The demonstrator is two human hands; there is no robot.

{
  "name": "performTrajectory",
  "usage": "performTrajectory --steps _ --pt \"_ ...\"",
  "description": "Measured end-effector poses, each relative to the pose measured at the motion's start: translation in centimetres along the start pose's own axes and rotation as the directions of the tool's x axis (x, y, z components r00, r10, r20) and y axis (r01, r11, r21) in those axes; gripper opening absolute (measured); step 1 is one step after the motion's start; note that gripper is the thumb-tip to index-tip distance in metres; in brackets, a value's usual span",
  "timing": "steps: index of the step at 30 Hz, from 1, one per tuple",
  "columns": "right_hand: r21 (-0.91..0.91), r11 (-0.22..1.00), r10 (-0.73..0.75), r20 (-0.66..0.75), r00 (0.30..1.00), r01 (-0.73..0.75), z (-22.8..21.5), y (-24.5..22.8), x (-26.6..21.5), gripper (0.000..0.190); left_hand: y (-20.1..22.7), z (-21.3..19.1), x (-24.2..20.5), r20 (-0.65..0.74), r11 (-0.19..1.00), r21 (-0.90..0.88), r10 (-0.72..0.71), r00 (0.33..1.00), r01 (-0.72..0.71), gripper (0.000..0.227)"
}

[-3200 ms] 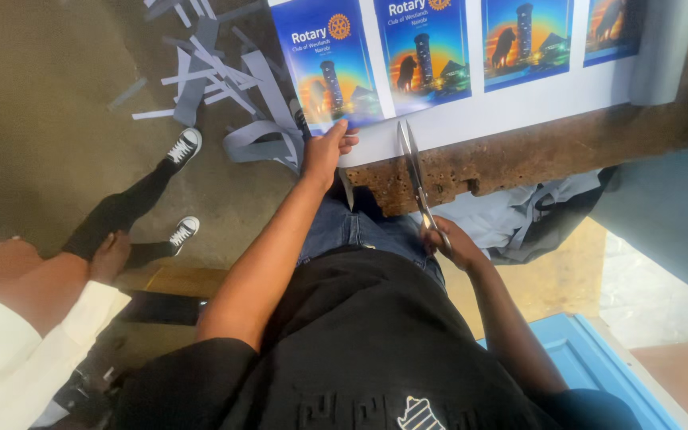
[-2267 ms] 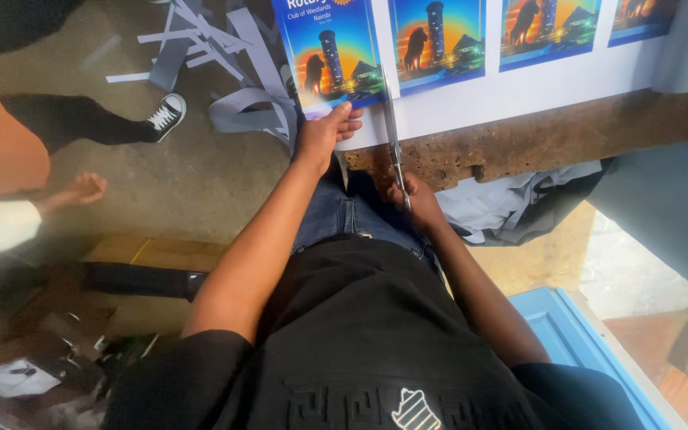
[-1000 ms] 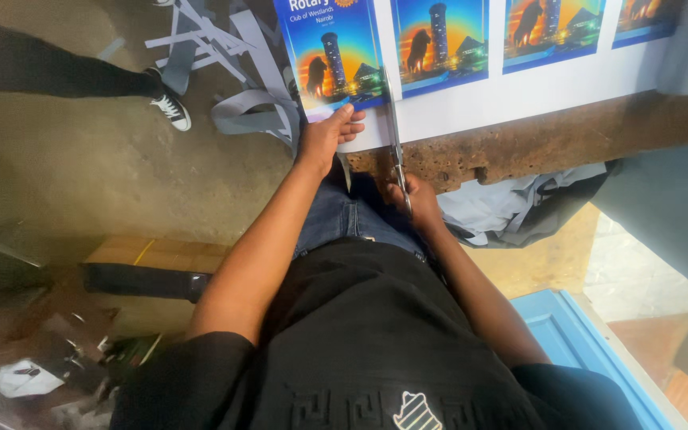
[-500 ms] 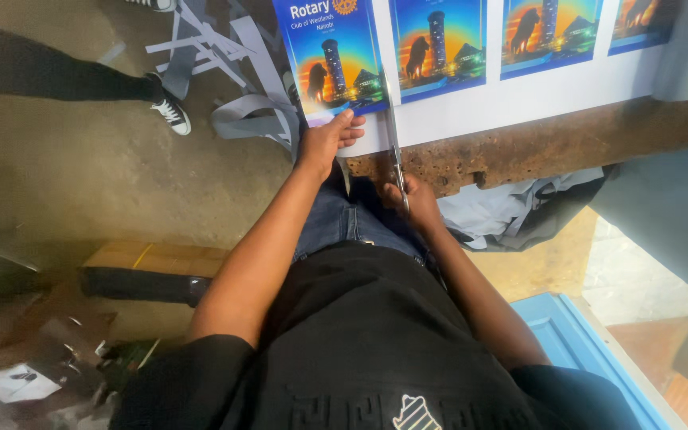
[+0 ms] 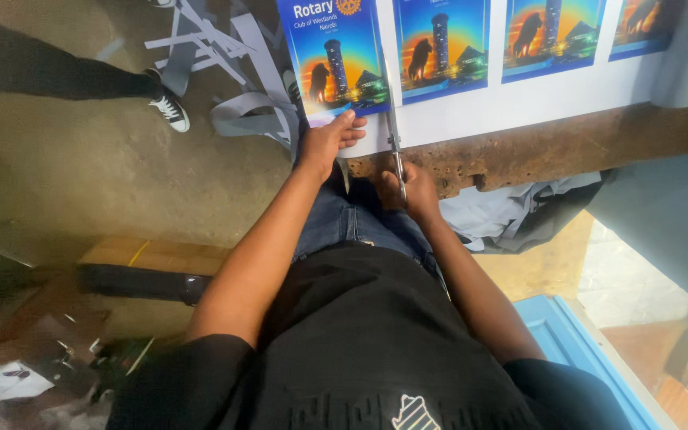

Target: The person uses scissors to cut individual posters from a large printed sheet laid on a wooden table. They separate each poster along the grid lines, stack the cut pieces to the side, and continue cutting the remaining sheet.

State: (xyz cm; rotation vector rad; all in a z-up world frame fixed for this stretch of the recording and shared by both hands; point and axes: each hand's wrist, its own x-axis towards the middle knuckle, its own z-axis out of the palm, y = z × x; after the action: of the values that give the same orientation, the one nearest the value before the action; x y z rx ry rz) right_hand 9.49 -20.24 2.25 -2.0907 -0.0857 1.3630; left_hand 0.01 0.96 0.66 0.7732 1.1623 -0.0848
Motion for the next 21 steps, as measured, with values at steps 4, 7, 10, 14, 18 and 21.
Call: performTrajectory --steps 4,7,10,14,18,21 --pt "0.025 1.000 0.017 -0.001 1.000 -0.017 0.2 -1.0 -0.8 0.038 0.6 0.1 -0.4 0.001 1.000 0.008 -0.004 1.000 0.004 0.045" --pt "0.094 0.992 0.079 0.024 0.997 -0.081 0.1 -3.1 -1.4 0.042 0.7 0.1 -0.5 0.009 1.000 0.002 -0.007 1.000 0.007 0.045" --pt "0.073 0.997 -0.001 0.015 1.000 0.000 0.0 -3.1 0.4 0.047 0.0 -0.1 -0.2 0.022 1.000 0.001 -0.004 1.000 0.004 0.047" --pt "0.107 0.994 -0.024 0.027 0.999 0.021 0.2 -3.8 1.4 0.051 -0.1 -0.2 0.1 0.042 1.000 -0.004 0.002 0.999 -0.002 0.048" --pt "0.089 0.996 -0.017 0.000 1.000 0.017 0.4 -3.7 1.5 0.048 -1.0 -0.4 0.8 0.043 1.000 -0.027 0.010 0.999 -0.009 0.048" --pt "0.041 0.999 0.005 0.000 1.000 -0.005 0.4 -4.2 1.3 0.049 -0.9 -0.5 0.8 0.038 1.000 -0.021 0.003 0.999 -0.002 0.048"
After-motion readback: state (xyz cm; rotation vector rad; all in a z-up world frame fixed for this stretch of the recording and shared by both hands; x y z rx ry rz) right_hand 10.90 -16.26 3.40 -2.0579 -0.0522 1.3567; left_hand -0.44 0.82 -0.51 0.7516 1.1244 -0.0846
